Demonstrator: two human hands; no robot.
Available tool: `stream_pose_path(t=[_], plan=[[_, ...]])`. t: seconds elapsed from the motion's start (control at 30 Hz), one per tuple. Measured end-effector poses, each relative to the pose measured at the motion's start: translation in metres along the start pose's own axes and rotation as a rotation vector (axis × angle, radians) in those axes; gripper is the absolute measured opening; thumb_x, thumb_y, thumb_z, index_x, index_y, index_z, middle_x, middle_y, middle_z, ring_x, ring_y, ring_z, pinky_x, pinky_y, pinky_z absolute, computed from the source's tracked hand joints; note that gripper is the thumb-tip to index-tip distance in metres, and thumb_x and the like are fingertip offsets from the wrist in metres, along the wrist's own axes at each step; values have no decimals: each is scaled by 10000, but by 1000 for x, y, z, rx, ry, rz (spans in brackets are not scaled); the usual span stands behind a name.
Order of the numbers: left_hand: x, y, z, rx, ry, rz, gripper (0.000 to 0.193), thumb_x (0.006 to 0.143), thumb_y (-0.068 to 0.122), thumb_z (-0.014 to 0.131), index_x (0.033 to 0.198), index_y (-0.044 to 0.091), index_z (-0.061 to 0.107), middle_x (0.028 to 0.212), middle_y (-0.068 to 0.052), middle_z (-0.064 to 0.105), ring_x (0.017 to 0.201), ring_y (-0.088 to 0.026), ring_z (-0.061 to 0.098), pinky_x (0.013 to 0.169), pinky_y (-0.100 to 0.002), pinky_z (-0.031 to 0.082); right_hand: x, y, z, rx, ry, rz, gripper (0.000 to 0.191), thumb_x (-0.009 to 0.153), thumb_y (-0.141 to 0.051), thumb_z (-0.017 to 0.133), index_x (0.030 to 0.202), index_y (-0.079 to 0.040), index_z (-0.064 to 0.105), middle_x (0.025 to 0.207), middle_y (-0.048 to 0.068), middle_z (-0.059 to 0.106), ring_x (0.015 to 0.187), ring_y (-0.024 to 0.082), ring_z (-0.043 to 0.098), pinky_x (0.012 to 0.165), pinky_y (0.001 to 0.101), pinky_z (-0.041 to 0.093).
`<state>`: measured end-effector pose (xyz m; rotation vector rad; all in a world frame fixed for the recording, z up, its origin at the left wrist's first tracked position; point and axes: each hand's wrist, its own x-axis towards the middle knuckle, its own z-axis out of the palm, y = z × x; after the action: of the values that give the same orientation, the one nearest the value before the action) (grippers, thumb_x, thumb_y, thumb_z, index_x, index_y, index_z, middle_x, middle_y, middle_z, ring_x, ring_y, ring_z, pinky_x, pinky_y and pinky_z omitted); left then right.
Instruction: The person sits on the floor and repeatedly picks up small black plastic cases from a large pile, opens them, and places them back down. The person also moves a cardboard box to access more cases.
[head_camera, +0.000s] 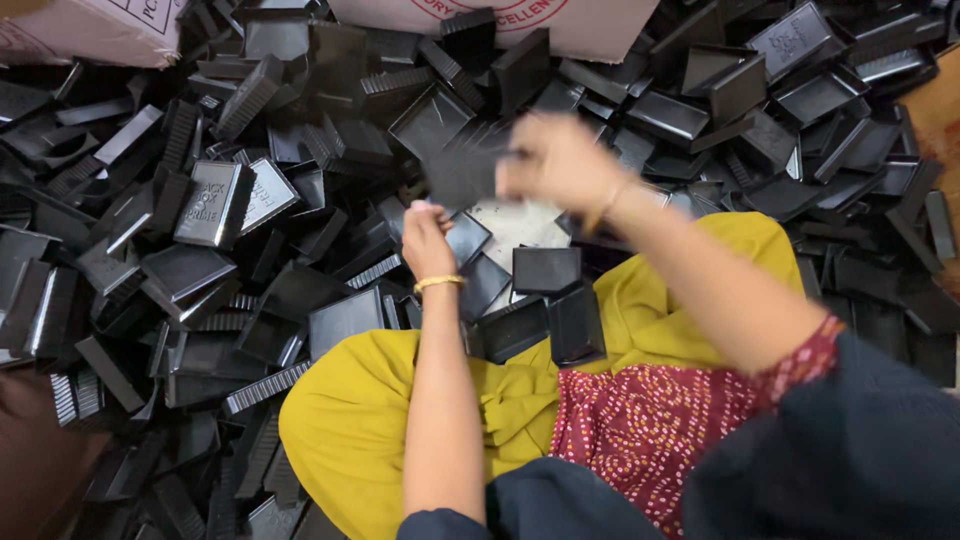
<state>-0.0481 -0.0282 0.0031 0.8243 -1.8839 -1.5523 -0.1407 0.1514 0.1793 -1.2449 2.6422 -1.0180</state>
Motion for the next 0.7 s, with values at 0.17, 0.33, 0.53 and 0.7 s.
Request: stream_pose_path(t=[0.17, 0.33, 0.53, 0.7], plan=[[5, -15, 8, 740, -309, 176, 469, 857, 314, 756, 1294, 220, 616, 1268, -153, 611, 1192, -352, 567, 1006, -514, 456, 48, 18, -72, 1082, 310, 39, 189, 955, -173, 708, 1112, -81, 660, 1139, 78, 735, 1057, 189, 760, 939, 323, 662], [-14, -16, 22, 1094, -509, 158, 913, 691, 426, 871, 1475, 379, 406, 1505, -189, 326, 1409, -380, 294, 1081, -721, 242, -27, 35, 21, 18, -54, -120, 318, 890, -212, 725, 1181, -86, 712, 1133, 107, 743, 1005, 262, 731, 900, 378, 579], [-15, -16, 20, 1162, -528, 293, 707, 751, 457, 833, 1381, 350, 531, 1513, -210, 376, 1398, -417, 344, 1132, -672, 264, -111, 85, 130, -448, -426, 153, 750, 731, -337, 839, 1385, -122, 544, 1246, 206, 589, 1195, 380, 556, 1075, 489, 403], [-20, -25, 26, 1152, -459, 387, 559, 763, 459, 811, 1263, 324, 601, 1462, -253, 389, 1316, -457, 381, 1093, -681, 269, -112, 86, 138, -624, -479, 191, 846, 697, -334, 859, 1404, -60, 484, 1264, 184, 572, 1206, 352, 552, 1080, 516, 382]])
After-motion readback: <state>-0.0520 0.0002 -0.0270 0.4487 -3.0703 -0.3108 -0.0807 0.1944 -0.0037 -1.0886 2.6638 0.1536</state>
